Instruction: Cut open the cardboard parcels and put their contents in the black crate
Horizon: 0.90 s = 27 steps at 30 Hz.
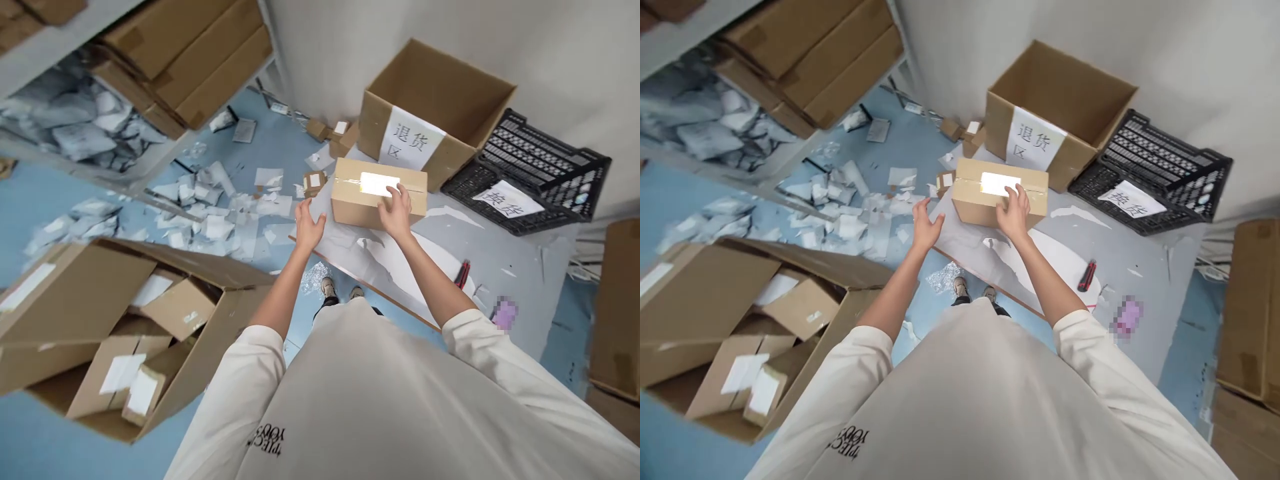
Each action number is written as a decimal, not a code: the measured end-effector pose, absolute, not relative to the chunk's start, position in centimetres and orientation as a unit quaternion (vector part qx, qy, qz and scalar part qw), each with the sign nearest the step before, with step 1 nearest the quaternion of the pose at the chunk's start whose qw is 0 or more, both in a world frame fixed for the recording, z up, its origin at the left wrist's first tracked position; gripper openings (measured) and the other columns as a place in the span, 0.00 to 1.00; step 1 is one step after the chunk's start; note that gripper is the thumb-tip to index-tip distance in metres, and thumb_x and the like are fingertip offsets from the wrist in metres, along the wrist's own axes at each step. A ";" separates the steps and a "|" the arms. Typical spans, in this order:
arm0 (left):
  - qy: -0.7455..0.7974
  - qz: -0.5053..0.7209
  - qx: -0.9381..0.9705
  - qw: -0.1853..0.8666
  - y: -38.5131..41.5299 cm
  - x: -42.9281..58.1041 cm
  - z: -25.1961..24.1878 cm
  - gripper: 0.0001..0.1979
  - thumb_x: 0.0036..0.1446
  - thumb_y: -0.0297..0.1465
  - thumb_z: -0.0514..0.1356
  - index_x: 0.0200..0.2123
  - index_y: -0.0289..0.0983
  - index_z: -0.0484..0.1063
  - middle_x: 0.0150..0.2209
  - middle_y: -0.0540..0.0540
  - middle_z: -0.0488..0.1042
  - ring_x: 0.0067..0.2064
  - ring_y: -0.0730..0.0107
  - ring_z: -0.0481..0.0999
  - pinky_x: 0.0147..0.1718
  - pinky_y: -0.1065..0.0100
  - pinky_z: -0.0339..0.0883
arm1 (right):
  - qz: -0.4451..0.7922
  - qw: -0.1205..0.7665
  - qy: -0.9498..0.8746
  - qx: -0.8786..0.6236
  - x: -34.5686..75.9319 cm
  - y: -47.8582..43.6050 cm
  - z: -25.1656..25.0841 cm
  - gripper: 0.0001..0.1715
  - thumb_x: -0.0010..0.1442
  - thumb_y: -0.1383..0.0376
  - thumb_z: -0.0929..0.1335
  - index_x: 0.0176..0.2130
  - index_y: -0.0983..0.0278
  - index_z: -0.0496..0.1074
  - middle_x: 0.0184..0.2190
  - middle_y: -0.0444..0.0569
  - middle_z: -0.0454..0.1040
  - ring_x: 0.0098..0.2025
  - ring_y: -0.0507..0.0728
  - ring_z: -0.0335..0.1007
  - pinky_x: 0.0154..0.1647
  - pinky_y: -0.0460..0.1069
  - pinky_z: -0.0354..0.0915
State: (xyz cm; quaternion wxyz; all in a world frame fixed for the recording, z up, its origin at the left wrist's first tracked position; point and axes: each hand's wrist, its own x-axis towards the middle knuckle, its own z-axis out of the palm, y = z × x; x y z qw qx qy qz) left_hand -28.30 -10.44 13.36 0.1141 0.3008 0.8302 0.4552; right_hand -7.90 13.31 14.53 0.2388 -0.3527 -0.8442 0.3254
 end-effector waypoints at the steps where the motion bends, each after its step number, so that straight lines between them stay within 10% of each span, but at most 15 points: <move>1: 0.837 0.455 0.288 0.102 -12.3 -28.3 13.4 0.32 0.69 0.40 0.68 0.72 0.40 0.65 0.72 0.31 0.66 0.79 0.43 0.62 0.80 0.42 0.56 | 0.338 0.230 -0.850 -0.332 -9.1 12.4 14.6 0.34 0.72 0.50 0.69 0.73 0.52 0.68 0.80 0.61 0.57 0.83 0.76 0.50 0.82 0.79 0.48; 17: 0.862 0.504 0.012 -0.061 -48.9 -28.4 13.3 0.29 0.69 0.45 0.67 0.68 0.43 0.68 0.70 0.33 0.69 0.76 0.42 0.66 0.79 0.40 0.56 | 0.453 0.082 -0.887 0.029 -29.6 -18.7 13.1 0.30 0.68 0.55 0.69 0.66 0.59 0.75 0.68 0.62 0.75 0.74 0.72 0.67 0.79 0.71 0.61; 27: 0.853 0.503 -0.140 0.017 -64.5 -29.2 7.5 0.33 0.62 0.30 0.68 0.70 0.42 0.71 0.70 0.35 0.75 0.76 0.40 0.69 0.79 0.39 0.58 | 0.548 -0.151 -0.819 -0.074 -33.9 -37.8 6.2 0.30 0.60 0.58 0.75 0.60 0.61 0.79 0.65 0.60 0.80 0.67 0.69 0.78 0.76 0.67 0.67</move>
